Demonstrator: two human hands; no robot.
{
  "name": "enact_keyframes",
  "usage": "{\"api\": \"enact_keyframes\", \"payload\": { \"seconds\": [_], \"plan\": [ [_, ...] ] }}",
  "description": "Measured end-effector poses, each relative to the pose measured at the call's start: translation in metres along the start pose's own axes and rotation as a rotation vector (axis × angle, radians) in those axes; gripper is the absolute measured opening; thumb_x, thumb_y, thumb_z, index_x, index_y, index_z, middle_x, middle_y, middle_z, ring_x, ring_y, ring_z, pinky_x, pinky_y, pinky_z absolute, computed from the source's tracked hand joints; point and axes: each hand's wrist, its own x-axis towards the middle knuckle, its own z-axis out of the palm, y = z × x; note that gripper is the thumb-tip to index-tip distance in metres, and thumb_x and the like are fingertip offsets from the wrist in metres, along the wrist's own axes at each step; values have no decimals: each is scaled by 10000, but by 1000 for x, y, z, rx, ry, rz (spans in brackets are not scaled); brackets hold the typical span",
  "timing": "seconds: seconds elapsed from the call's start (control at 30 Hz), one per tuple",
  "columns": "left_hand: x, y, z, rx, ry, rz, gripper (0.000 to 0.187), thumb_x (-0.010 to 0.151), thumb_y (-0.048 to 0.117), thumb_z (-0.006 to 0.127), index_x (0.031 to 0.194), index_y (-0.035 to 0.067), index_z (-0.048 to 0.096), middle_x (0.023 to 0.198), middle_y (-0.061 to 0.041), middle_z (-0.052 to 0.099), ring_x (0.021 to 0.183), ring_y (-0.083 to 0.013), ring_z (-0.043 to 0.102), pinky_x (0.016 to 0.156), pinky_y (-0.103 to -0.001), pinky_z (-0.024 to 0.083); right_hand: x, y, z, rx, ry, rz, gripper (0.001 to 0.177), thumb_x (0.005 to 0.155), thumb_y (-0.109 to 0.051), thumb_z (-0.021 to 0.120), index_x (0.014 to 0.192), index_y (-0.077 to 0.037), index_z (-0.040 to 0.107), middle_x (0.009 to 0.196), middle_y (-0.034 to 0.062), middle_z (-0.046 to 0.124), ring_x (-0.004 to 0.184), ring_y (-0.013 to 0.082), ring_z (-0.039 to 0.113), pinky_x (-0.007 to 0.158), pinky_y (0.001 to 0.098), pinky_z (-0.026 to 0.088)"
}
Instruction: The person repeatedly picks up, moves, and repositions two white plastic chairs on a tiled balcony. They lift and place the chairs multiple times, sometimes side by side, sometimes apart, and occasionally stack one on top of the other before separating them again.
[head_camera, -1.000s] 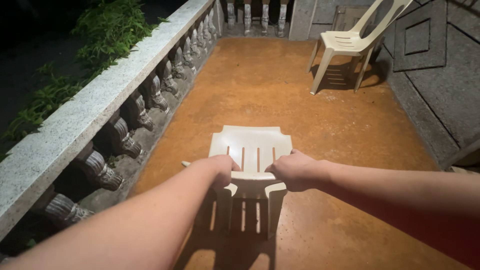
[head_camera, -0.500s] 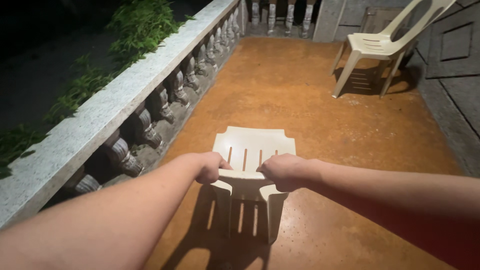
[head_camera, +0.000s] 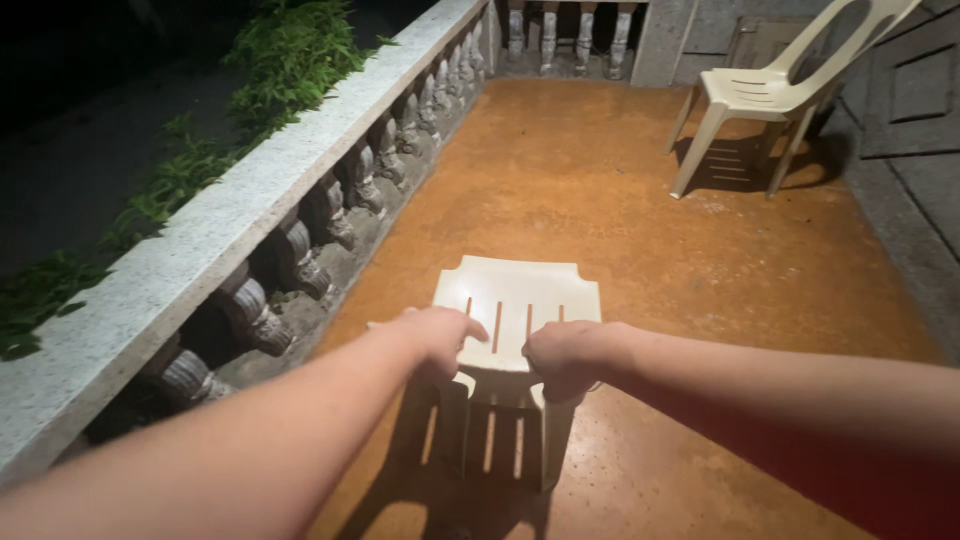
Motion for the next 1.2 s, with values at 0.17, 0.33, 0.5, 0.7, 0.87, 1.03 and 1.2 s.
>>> {"api": "enact_keyframes", "payload": {
  "seconds": [0.17,0.33,0.5,0.7,0.87,1.03,1.2],
  "plan": [
    [6,-19,8,-284,-67,-3,733,744,-182,519,1271,278,738,1192,-36,781,1095,-186,732,940,-338,589,20,3,4,-23,159,-138,338,811,-59,645,1144,-94,688,1055,151,730,1050,341,698,878,436,561],
    [18,-54,7,-195,-71,46,619,820,-102,545,1254,277,771,1200,-11,774,1099,-150,701,966,-290,533,29,-6,2,8,174,-201,352,806,-30,637,1148,-94,693,1039,152,737,1028,335,713,871,443,561],
    [22,-57,14,-255,-102,8,632,790,-128,563,1255,254,758,1182,-22,777,1085,-156,712,941,-293,548,19,-12,-5,-16,125,-163,371,804,-39,654,1162,-129,690,1035,143,739,1028,337,708,869,447,557],
    [22,-49,24,-295,-134,-18,669,747,-132,591,1264,254,767,1142,-37,793,1021,-174,736,866,-297,578,0,-14,-2,-72,102,-187,373,773,-38,685,1137,-119,671,1029,145,734,1022,350,704,861,456,565],
    [15,-39,27,-309,-189,-25,696,728,-126,595,1268,281,762,1116,-21,800,975,-156,738,809,-296,591,-7,-10,6,-105,136,-258,326,796,-58,669,1120,-94,658,1019,161,725,1030,373,684,867,475,548],
    [10,-36,26,-230,-242,-54,595,774,52,696,1296,335,743,1143,-3,782,965,-166,720,800,-306,571,-12,-8,8,-104,126,-259,262,825,-55,627,1084,-75,660,997,174,726,1013,379,691,858,481,545],
    [15,-42,25,-247,-255,59,663,686,15,695,1284,295,758,1185,12,787,1028,-133,729,869,-281,588,-12,-7,8,-126,121,-288,300,792,-42,649,1091,-66,651,992,174,725,1011,378,689,852,480,548]
  ]
}}
